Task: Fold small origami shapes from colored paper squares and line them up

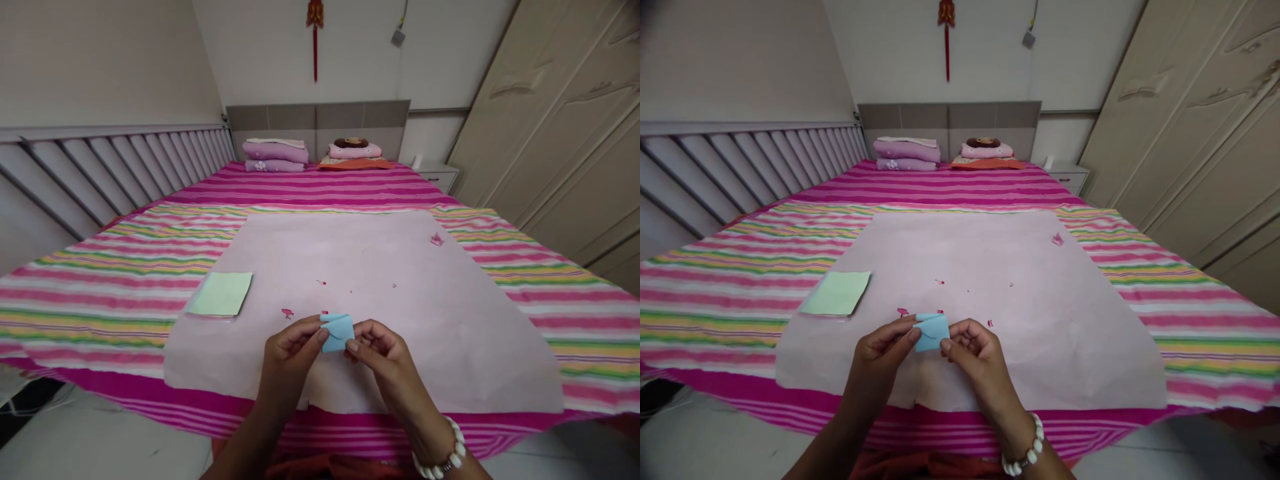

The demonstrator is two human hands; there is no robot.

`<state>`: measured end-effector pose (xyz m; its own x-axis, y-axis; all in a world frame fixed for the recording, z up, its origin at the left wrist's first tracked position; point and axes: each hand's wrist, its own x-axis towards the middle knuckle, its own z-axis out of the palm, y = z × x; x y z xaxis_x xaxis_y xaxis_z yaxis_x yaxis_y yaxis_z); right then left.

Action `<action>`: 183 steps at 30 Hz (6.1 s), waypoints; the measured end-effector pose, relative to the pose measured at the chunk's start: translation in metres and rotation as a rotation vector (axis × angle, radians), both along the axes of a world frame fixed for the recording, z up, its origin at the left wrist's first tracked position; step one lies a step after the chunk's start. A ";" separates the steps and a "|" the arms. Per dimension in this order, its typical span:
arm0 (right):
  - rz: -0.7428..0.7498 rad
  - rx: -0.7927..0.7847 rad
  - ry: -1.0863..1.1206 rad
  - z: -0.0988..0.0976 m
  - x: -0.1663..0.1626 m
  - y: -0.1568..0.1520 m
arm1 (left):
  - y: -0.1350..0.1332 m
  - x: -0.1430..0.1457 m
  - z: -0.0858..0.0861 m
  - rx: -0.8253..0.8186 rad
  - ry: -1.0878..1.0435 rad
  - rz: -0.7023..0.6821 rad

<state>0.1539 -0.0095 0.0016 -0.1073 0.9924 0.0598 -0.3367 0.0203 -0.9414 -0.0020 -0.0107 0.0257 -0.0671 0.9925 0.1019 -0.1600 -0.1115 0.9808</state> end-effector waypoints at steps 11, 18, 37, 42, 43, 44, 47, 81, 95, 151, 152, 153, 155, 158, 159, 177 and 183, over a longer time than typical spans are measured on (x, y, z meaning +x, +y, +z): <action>-0.061 0.234 -0.174 0.010 0.007 0.001 | -0.007 0.003 0.006 -0.035 -0.021 -0.061; 0.002 0.143 -0.145 0.015 0.005 0.000 | -0.009 0.004 0.007 -0.061 -0.038 -0.073; 0.002 0.149 -0.138 0.028 -0.001 -0.004 | -0.007 0.001 0.006 -0.092 0.000 -0.096; 0.037 0.130 -0.140 0.028 -0.003 -0.004 | -0.005 0.000 0.003 -0.078 0.018 -0.035; 0.039 0.132 -0.152 0.028 -0.003 -0.004 | -0.005 0.000 0.003 -0.080 0.027 -0.025; 0.039 0.134 -0.165 0.028 -0.003 -0.004 | -0.006 0.000 0.003 -0.082 0.036 -0.025; 0.048 0.105 -0.179 0.028 -0.001 -0.003 | -0.006 -0.001 0.003 -0.088 0.050 -0.051; 0.027 0.007 -0.308 0.035 0.001 -0.003 | -0.003 -0.003 0.000 -0.161 -0.074 -0.272; 0.026 0.034 -0.338 0.035 0.002 -0.003 | -0.005 -0.007 0.003 -0.091 0.019 -0.319; -0.051 -0.075 -0.127 0.018 0.012 0.010 | -0.017 -0.006 -0.012 -0.070 0.061 -0.193; -0.054 -0.073 -0.124 0.017 0.012 0.010 | -0.017 -0.006 -0.012 -0.051 0.056 -0.198; -0.056 -0.069 -0.120 0.017 0.012 0.010 | -0.017 -0.006 -0.013 -0.027 0.058 -0.198; -0.059 -0.059 -0.107 0.018 0.011 0.010 | -0.016 -0.004 -0.015 0.001 0.063 -0.171; -0.071 -0.048 -0.098 0.018 0.010 0.010 | -0.016 -0.002 -0.015 -0.062 0.003 -0.118; -0.076 -0.047 -0.098 0.018 0.009 0.010 | -0.016 -0.002 -0.014 -0.091 -0.019 -0.107; -0.088 -0.043 -0.138 0.018 0.008 0.010 | -0.015 -0.001 -0.005 -0.240 0.003 -0.066; -0.049 -0.034 -0.090 0.016 0.005 0.009 | -0.012 0.001 -0.008 -0.247 -0.094 -0.031</action>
